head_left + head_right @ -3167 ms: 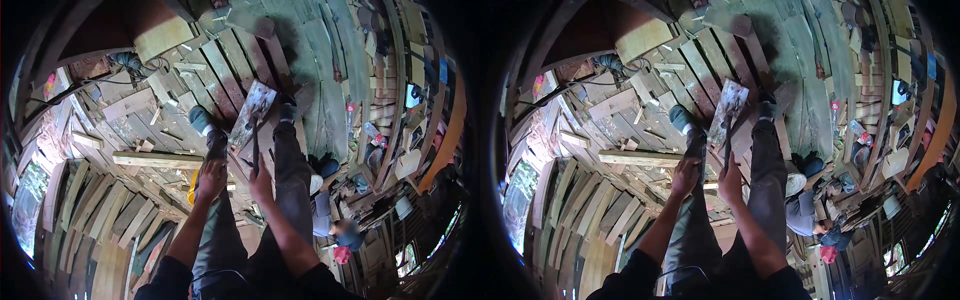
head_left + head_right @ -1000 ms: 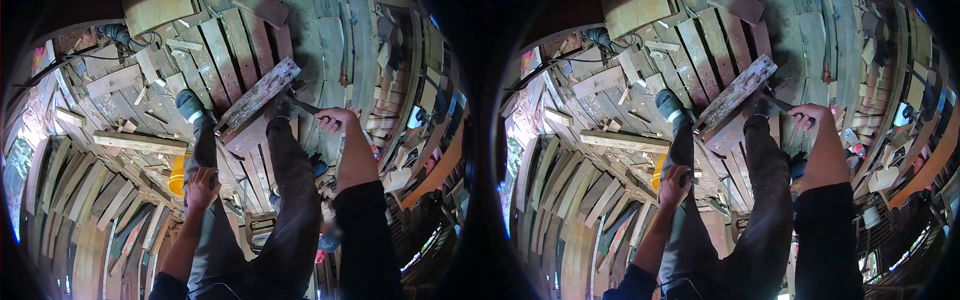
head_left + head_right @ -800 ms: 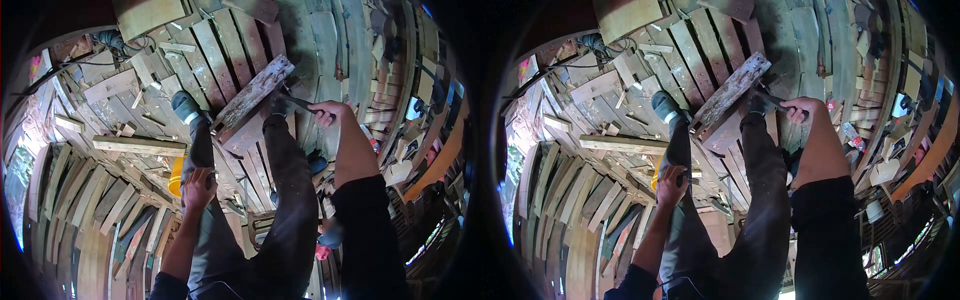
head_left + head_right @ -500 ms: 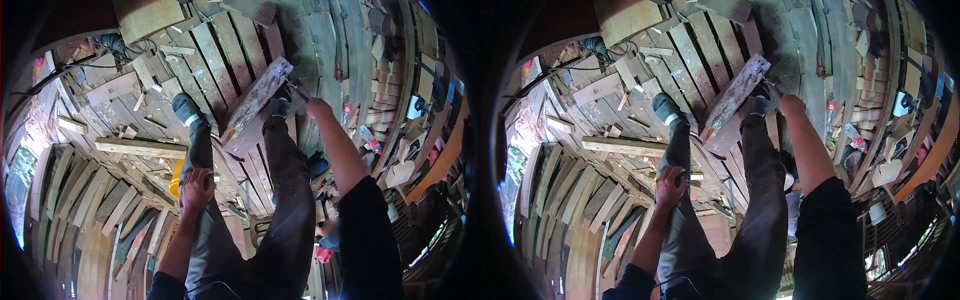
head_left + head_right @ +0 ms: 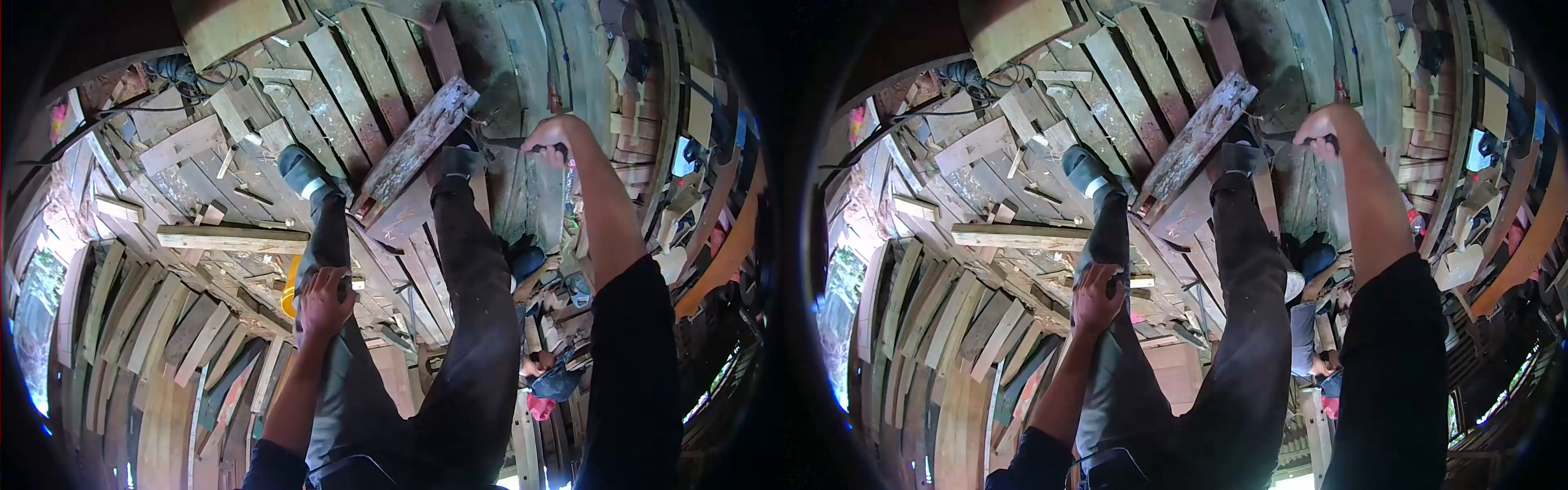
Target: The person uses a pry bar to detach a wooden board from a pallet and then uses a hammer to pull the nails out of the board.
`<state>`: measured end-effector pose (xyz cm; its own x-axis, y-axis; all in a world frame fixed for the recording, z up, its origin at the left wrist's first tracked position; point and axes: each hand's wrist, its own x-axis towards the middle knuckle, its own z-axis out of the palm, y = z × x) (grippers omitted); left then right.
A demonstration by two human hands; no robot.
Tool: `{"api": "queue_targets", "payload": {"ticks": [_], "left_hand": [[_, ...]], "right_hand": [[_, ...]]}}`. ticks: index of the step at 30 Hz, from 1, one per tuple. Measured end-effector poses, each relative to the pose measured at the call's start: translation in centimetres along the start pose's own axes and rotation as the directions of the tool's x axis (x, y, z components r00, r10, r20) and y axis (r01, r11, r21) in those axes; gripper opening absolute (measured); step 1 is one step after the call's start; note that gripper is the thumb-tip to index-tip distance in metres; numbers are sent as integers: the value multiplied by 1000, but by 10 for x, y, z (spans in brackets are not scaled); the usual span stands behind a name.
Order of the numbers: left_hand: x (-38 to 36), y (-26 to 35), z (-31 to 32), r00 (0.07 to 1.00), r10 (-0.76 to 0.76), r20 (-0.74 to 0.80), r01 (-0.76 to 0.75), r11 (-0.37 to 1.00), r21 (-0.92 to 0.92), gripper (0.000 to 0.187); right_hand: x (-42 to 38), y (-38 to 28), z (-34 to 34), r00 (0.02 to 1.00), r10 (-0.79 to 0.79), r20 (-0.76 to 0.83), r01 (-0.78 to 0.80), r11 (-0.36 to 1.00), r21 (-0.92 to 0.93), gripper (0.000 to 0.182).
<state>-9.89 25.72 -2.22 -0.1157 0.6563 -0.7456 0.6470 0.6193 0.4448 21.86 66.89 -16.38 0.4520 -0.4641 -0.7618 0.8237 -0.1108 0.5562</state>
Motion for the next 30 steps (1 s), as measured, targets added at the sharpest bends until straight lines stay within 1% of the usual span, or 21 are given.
{"api": "queue_targets", "payload": {"ticks": [2,3,5,6,7,8,9,10,12,13,15,16,17,19,20,21,23,24,26,28,30], "left_hand": [[0,2,1,1000,-6,4,6,1000,-11,29],[1,4,0,1000,-6,10,6,1000,-8,29],[-1,4,-1,1000,-9,23,10,1000,-5,29],[0,3,-1,1000,-3,13,3,1000,-3,28],[0,3,-1,1000,3,3,-3,1000,0,28],[1,3,0,1000,4,4,-4,1000,1,28],[1,0,1,1000,-2,4,2,1000,2,28],[0,-1,1,1000,-11,4,11,1000,7,28],[-1,-2,0,1000,-14,2,14,1000,1,27],[0,-1,0,1000,-12,-2,12,1000,-12,27],[0,3,2,1000,-15,6,15,1000,-3,27],[1,4,3,1000,-16,13,16,1000,5,26],[1,4,4,1000,-8,15,8,1000,12,26],[2,3,10,999,23,30,-25,999,48,31],[2,3,12,999,33,27,-34,998,54,31],[1,2,14,999,33,29,-35,998,56,30],[3,2,16,999,36,29,-38,997,62,29],[4,1,18,999,38,33,-40,997,66,27],[5,1,17,999,30,44,-33,996,77,26],[4,2,16,999,17,39,-18,1000,22,25],[3,2,15,999,16,43,-17,999,38,24]], "right_hand": [[-16,7,1,996,-27,86,15,989,144,28],[-19,8,9,996,-23,88,11,990,142,28],[-25,7,30,991,-72,-112,77,996,40,36],[2,11,22,971,-146,-191,121,983,-139,29],[34,17,28,970,-146,-193,120,983,-140,29],[71,24,34,845,-327,-423,109,880,-462,32],[89,27,38,643,-546,-537,-9,695,-719,39],[88,31,42,642,-550,-533,-2,695,-719,39],[87,47,54,524,-472,-709,75,855,-514,41],[81,51,53,526,-471,-709,77,856,-511,41],[66,61,48,568,-310,-763,238,949,-208,41],[62,64,51,569,-263,-779,239,960,-149,46],[57,67,57,570,-257,-780,242,960,-140,46],[50,69,62,443,-342,-829,187,939,-287,45],[58,68,60,400,-351,-847,120,936,-331,39],[63,65,60,395,-347,-850,127,938,-324,39],[68,58,60,396,-371,-840,7,916,-401,32],[73,54,66,333,-380,-863,-84,900,-429,28],[70,47,71,351,-403,-845,-54,893,-448,27],[74,47,84,383,-423,-822,-31,883,-468,27],[78,44,86,368,-420,-830,18,895,-445,26]]}}
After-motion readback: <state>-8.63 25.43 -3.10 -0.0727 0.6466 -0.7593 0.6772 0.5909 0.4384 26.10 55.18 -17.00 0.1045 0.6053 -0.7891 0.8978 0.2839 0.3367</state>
